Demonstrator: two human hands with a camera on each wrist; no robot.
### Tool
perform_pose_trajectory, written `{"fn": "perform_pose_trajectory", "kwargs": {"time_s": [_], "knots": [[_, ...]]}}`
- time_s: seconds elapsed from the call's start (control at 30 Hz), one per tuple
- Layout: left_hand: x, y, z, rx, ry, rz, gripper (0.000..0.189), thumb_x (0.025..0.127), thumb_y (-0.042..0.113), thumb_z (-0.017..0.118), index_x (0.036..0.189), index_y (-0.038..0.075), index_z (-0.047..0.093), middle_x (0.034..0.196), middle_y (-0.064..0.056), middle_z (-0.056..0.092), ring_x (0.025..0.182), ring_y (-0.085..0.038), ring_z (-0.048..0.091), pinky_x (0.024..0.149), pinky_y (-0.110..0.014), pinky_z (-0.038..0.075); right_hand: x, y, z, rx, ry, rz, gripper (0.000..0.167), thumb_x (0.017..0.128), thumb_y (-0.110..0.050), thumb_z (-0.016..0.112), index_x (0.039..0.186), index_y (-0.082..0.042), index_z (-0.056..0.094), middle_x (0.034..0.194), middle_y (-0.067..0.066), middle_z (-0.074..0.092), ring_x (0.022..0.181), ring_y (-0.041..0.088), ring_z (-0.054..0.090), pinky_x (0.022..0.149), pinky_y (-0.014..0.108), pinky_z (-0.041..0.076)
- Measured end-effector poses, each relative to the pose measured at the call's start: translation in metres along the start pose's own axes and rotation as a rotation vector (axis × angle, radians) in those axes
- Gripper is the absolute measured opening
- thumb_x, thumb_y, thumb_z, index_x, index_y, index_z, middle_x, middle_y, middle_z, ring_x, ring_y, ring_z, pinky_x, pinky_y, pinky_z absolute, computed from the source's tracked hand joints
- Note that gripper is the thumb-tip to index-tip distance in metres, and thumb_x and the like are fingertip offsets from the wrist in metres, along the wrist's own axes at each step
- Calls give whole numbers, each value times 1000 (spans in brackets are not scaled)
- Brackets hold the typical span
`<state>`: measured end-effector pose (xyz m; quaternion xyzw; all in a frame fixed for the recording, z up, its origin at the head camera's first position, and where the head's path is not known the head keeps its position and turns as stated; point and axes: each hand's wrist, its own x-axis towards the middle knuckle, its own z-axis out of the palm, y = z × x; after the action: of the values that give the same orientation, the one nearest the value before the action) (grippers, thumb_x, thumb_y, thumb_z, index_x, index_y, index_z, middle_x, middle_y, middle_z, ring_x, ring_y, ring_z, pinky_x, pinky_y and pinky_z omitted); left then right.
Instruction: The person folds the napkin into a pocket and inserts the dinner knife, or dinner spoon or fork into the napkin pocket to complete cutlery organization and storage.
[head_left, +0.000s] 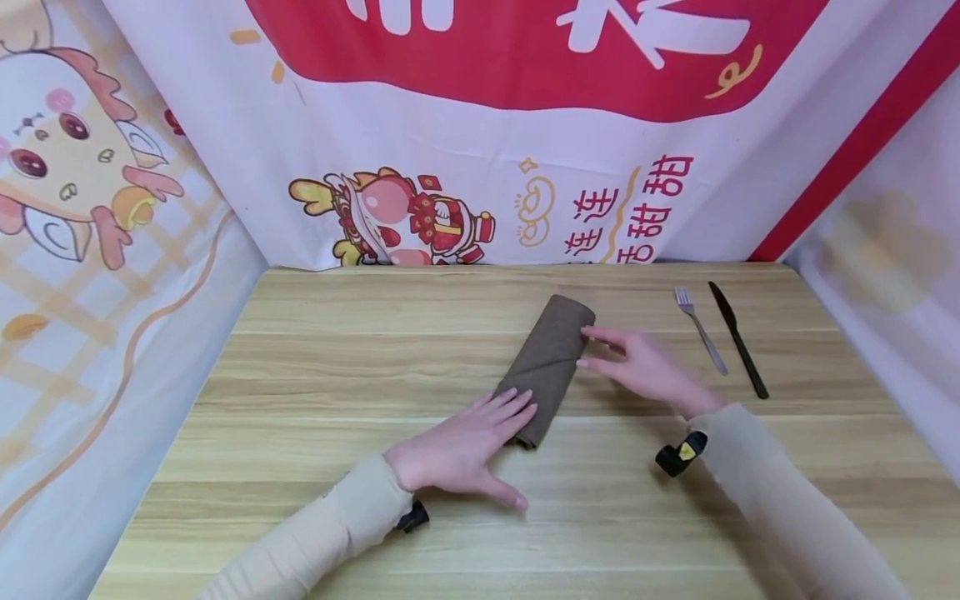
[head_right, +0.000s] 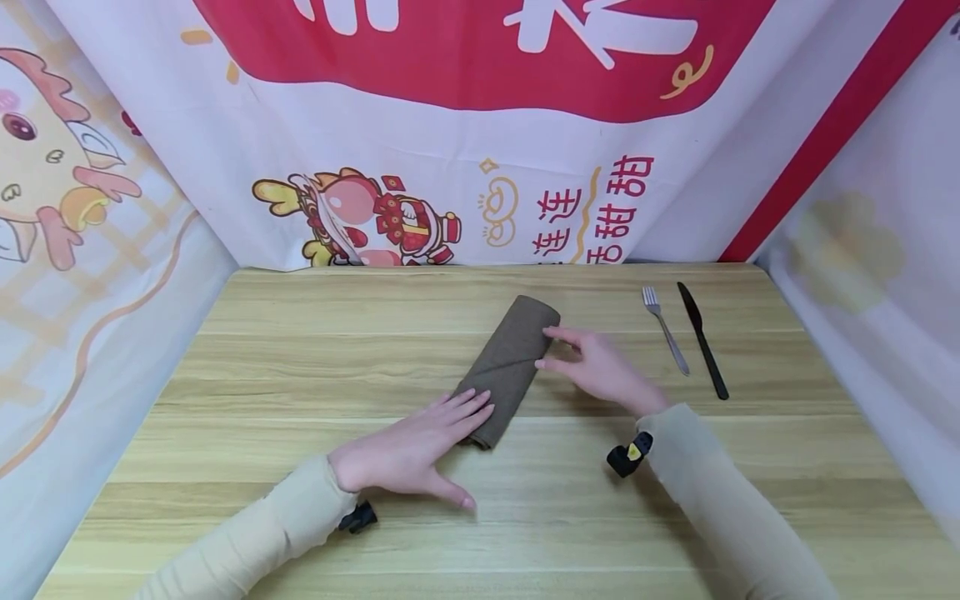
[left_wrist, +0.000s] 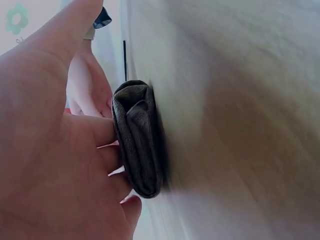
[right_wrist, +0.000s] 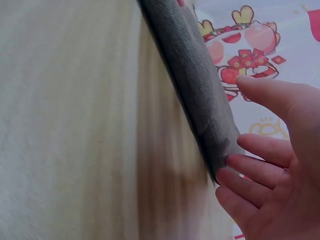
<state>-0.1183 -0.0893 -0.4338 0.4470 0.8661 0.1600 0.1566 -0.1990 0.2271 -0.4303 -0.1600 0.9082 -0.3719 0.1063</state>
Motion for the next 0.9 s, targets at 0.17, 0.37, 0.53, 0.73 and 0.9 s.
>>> {"fn": "perform_pose_trajectory", "kwargs": {"time_s": [0.17,0.37,0.53,0.73,0.9], "knots": [[3,3,3,52,-22,-13,123,79,80,64,162,5,14,168,-14,5,154,-29,2,122,-44,6,6,-2,10,-12,-16,-46,73,95,-41,73,151,-3,46,154,18,43,142,37,39,115,53,31],[10,12,2,109,-31,1,127,78,82,63,162,2,11,168,-16,6,153,-30,4,122,-44,7,21,-8,15,10,-29,-37,80,91,-40,79,153,-3,44,155,19,42,142,36,39,115,53,31],[17,19,3,137,-47,10,130,76,85,63,162,3,8,169,-14,2,154,-29,2,122,-44,7,34,-15,20,0,-37,-52,82,88,-34,83,153,-3,44,155,20,42,140,37,41,114,52,33],[25,24,5,157,-74,-2,136,72,88,62,163,6,2,169,-12,-2,154,-26,-3,122,-43,5,46,-21,28,-16,-33,-83,84,84,-28,86,152,-2,45,154,21,42,140,38,42,113,52,34],[27,26,8,198,-86,-29,138,71,91,59,163,9,-1,169,-11,-3,154,-26,-4,123,-42,4,52,-22,35,-26,-37,-88,85,83,-29,88,152,-4,45,156,18,42,142,34,40,114,48,34]]}}
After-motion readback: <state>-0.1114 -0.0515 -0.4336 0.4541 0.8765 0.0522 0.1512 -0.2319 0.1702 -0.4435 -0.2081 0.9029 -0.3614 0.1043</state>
